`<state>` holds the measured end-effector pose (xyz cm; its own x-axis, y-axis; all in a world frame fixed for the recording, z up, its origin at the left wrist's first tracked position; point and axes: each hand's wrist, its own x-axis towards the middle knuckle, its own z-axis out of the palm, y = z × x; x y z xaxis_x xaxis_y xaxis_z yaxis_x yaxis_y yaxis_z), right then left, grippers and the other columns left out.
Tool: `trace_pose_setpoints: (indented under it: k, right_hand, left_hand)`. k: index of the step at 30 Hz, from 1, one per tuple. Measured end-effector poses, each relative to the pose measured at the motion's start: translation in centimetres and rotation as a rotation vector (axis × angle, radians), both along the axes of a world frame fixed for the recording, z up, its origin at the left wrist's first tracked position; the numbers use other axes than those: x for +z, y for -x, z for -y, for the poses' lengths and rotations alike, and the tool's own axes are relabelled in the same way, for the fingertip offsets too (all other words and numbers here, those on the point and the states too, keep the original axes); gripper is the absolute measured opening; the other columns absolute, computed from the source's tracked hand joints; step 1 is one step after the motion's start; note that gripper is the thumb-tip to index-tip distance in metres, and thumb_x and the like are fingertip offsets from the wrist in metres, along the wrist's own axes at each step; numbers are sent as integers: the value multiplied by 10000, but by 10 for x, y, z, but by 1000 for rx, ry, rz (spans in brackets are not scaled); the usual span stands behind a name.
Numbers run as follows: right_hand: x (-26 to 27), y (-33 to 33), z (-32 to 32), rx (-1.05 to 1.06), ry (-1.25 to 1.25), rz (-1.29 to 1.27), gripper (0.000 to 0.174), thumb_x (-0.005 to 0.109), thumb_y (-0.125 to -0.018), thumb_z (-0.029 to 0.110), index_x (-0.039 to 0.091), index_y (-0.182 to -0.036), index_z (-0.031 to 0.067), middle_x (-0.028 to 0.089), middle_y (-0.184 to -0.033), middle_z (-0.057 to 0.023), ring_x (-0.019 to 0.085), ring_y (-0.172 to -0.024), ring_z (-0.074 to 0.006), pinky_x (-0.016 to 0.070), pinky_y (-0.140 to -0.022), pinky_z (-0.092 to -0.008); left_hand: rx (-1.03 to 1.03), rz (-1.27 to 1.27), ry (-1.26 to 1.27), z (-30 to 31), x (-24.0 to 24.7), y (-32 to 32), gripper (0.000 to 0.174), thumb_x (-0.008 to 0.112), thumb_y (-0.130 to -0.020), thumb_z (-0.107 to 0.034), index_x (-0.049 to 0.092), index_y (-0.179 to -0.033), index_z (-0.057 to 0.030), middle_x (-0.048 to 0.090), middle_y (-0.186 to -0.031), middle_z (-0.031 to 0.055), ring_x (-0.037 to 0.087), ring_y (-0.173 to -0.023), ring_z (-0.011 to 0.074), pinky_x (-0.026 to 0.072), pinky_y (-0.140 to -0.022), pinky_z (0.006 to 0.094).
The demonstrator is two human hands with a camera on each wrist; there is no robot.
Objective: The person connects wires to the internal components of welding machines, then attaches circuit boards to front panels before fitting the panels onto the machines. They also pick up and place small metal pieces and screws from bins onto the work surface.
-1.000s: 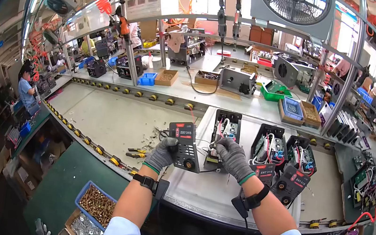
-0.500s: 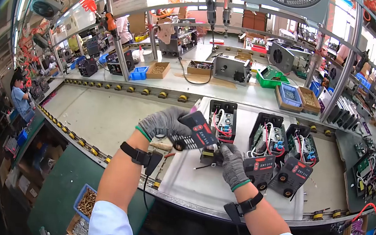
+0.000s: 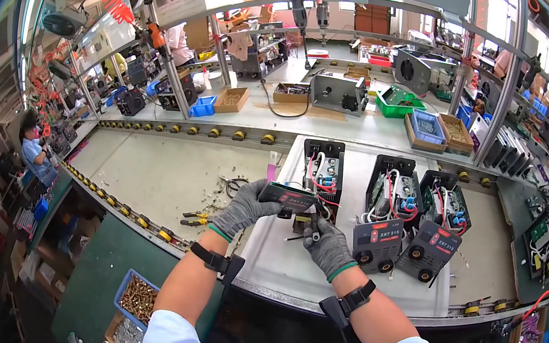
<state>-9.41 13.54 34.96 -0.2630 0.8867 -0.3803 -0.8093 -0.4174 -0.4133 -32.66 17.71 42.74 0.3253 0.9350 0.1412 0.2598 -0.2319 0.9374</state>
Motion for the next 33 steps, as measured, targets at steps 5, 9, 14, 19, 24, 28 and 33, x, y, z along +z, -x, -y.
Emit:
trace_pose_setpoints:
  k: [5,9,14,19,24,28,33]
  right_hand:
    - [8,-5,13,-2,1,142,162,505,-1044,167,599,-1099,46,649,-856,-90,648,-684,-191,522,-526,-316]
    - [15,-9,19,72,39,310,187,505,-1039,181,612,-1137,61,686,-894,-80,693,-753,-208,562,-594,-345]
    - [17,-17,30,179,30,309,192,520,-1044,226,631,-1118,88,714,-933,-61,714,-778,-211,582,-630,-353]
    - [21,-21,32,181,-114,411,214,579,-1029,273,639,-1121,90,727,-947,-58,726,-787,-202,587,-626,-352]
    - [23,-21,26,169,-117,489,236,648,-994,294,635,-1108,89,725,-932,-61,720,-723,-192,576,-574,-342]
    - [14,-22,25,221,-72,409,216,644,-996,291,629,-1086,96,719,-904,-61,707,-707,-187,565,-560,-327]
    - [-4,-23,24,224,-47,241,200,636,-1000,290,621,-1074,105,710,-874,-62,691,-695,-184,557,-551,-317]
  left_hand:
    - [10,254,132,1,-22,4,522,885,-776,-163,644,-1215,-13,713,-1042,40,668,-922,133,584,-856,304]
    - [4,271,214,9,-12,-4,551,872,-793,-147,627,-1262,8,714,-1059,47,670,-905,127,580,-834,287]
    - [67,272,330,10,0,-16,418,856,-805,-165,667,-1128,22,717,-988,57,675,-846,141,580,-788,291]
    - [204,328,436,13,-6,-17,401,808,-818,-281,687,-1074,3,691,-904,51,652,-755,147,569,-684,280]
    - [244,476,611,3,-22,-16,429,795,-778,-303,682,-1051,8,689,-904,98,703,-746,229,644,-678,392]
    - [207,507,592,4,-15,-18,427,782,-789,-286,676,-1075,13,706,-937,117,707,-753,228,639,-688,375]
    - [142,465,591,-12,-21,-10,499,792,-795,-318,662,-1120,38,703,-961,117,708,-781,217,633,-708,350]
